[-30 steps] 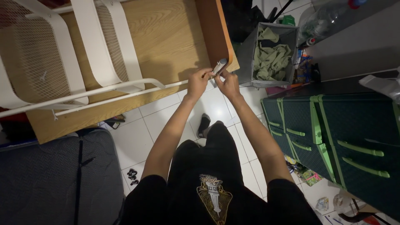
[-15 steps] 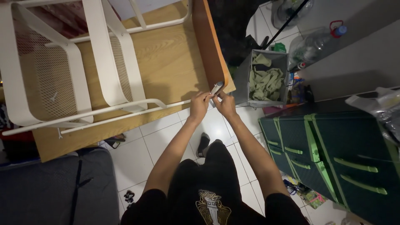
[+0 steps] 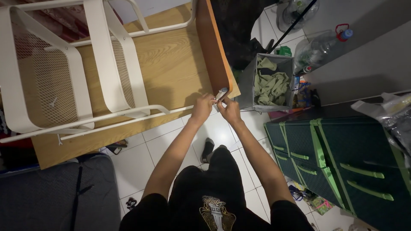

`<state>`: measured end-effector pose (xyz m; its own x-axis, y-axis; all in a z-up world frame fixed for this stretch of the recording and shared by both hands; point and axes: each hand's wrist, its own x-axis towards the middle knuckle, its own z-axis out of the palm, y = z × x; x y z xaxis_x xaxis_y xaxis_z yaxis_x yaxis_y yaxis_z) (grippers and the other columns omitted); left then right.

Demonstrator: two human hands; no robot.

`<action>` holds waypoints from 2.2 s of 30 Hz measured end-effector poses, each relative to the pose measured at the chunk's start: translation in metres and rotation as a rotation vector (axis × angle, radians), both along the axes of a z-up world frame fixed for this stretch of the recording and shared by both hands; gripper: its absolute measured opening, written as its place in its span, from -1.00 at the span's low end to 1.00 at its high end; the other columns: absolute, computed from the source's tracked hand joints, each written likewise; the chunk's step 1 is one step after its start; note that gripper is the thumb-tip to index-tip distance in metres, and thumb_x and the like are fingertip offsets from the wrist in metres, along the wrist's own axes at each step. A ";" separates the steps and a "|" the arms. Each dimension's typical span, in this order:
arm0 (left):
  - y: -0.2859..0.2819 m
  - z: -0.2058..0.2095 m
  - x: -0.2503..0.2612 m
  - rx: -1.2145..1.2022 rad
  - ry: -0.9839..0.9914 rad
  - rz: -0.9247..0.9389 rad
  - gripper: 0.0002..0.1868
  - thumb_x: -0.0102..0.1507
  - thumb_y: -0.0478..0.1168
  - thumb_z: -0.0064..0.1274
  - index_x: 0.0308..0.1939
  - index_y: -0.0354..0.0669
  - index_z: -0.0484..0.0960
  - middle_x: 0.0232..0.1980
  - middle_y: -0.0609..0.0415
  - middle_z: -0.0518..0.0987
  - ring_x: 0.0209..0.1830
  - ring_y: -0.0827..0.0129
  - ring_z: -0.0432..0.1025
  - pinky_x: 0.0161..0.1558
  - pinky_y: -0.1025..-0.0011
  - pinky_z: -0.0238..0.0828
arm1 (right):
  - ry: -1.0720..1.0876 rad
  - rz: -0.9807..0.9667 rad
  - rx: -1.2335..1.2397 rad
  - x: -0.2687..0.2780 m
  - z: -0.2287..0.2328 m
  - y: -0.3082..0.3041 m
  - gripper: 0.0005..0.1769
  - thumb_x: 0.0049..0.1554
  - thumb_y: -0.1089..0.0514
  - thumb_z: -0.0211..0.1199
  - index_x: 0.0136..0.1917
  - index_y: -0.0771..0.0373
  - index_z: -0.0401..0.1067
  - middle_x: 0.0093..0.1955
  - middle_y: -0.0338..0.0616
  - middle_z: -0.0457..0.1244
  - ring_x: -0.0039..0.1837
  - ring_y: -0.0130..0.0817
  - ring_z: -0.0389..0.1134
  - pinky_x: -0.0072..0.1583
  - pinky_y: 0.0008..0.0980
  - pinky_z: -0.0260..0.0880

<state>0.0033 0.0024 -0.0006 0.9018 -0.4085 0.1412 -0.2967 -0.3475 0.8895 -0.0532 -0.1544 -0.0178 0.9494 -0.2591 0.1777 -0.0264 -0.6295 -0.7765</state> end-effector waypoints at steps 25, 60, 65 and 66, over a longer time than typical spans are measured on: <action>0.010 -0.008 0.004 -0.162 0.429 0.031 -0.87 0.36 -0.28 0.08 -0.10 -0.28 0.65 -0.16 -0.10 0.72 -0.22 0.05 0.61 -0.15 0.28 0.54 | 0.134 0.113 -0.060 0.005 0.033 -0.008 -0.81 0.08 0.18 0.37 -0.05 0.32 0.62 -0.30 0.17 0.36 -0.27 0.05 0.43 -0.17 -0.15 0.41; 0.008 -0.011 0.004 -0.008 -0.101 -0.021 -0.88 0.28 -0.44 0.05 -0.12 -0.28 0.61 -0.08 -0.20 0.64 -0.11 -0.05 0.56 -0.08 0.17 0.52 | 0.147 0.035 0.091 -0.003 0.100 0.020 -0.52 0.24 -0.07 0.28 0.17 0.41 0.41 0.01 0.18 0.43 0.14 0.06 0.49 0.14 -0.15 0.48; 0.014 -0.011 0.004 -0.107 -0.033 -0.002 -0.81 0.24 -0.37 0.11 -0.07 -0.31 0.60 -0.15 -0.22 0.63 -0.16 -0.10 0.56 -0.13 0.16 0.50 | 0.234 0.014 0.119 0.001 0.105 0.019 -0.59 0.27 -0.04 0.19 0.12 0.38 0.45 -0.01 0.14 0.44 0.10 0.01 0.51 0.05 -0.16 0.50; 0.014 -0.010 0.008 -0.086 0.061 0.030 -0.78 0.22 -0.34 0.15 -0.05 -0.31 0.59 -0.17 -0.22 0.62 -0.17 -0.08 0.57 -0.14 0.16 0.51 | 0.236 0.018 0.124 0.003 0.106 0.020 -0.60 0.28 -0.04 0.18 0.12 0.38 0.45 -0.02 0.13 0.45 0.10 0.01 0.51 0.07 -0.16 0.49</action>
